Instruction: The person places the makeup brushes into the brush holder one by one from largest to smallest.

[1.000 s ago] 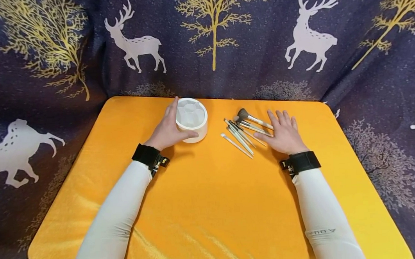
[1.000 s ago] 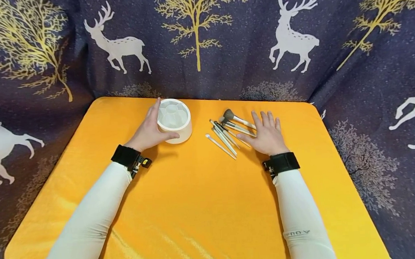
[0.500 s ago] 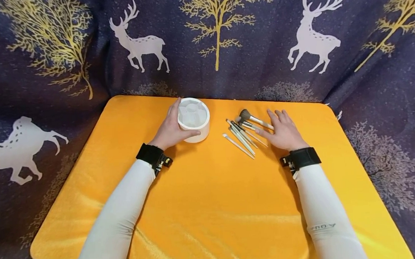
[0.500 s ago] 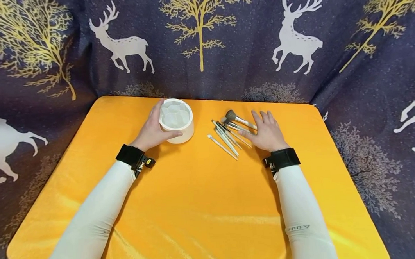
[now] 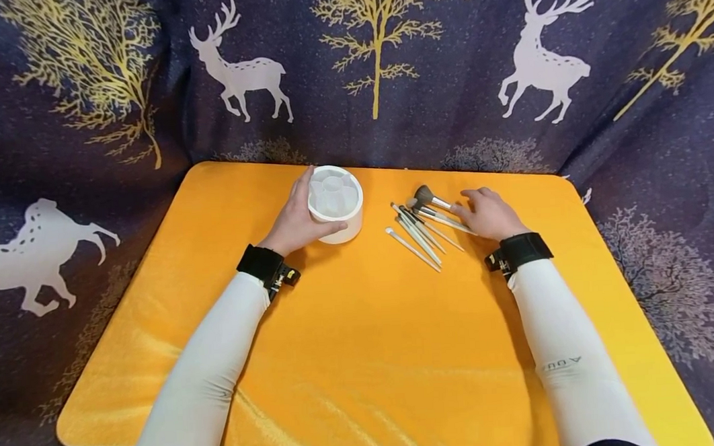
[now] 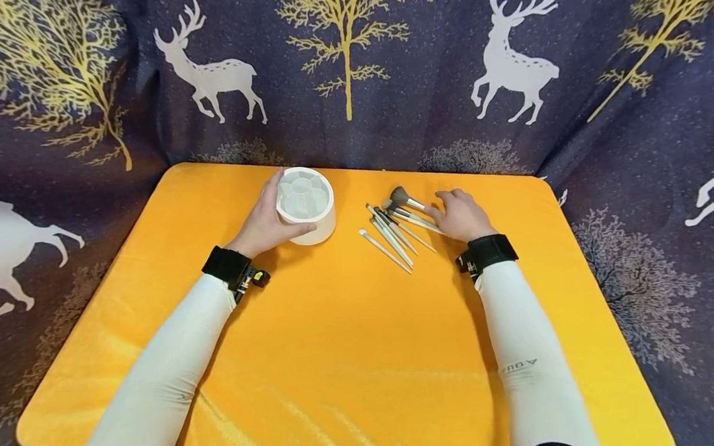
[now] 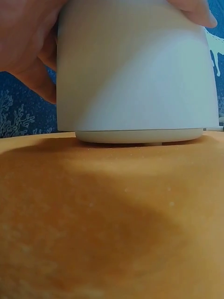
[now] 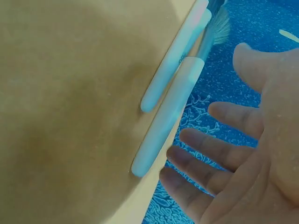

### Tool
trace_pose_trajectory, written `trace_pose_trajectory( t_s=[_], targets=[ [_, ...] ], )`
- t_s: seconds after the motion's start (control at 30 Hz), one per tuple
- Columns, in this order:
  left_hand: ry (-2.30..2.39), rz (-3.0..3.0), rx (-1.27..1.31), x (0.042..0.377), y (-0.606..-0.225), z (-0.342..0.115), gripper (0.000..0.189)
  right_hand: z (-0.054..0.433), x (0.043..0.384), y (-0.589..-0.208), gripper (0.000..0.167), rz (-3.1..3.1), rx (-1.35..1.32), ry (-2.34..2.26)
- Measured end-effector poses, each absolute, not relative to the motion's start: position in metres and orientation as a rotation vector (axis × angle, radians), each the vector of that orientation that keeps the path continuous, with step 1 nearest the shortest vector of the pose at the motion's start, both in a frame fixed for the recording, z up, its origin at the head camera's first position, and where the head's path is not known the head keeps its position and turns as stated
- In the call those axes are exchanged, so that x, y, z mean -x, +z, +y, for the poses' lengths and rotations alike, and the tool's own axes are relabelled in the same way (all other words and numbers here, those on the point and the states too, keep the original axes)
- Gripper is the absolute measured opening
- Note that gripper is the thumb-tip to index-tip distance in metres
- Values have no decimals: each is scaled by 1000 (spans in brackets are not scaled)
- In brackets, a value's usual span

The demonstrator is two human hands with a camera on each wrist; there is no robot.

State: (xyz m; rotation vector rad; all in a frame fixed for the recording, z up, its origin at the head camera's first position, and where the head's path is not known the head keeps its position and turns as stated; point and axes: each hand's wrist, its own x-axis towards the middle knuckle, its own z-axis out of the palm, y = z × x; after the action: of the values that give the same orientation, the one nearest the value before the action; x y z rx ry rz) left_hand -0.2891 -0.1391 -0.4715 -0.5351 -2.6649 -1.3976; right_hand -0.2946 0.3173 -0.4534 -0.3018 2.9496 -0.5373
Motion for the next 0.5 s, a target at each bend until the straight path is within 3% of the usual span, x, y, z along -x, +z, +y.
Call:
trace_pose_trajectory(
  t_s=[0.5],
  targets=[
    [-1384, -2671, 545, 289, -472, -140, 142, 306, 311, -459, 44, 2978, 405, -426]
  ],
)
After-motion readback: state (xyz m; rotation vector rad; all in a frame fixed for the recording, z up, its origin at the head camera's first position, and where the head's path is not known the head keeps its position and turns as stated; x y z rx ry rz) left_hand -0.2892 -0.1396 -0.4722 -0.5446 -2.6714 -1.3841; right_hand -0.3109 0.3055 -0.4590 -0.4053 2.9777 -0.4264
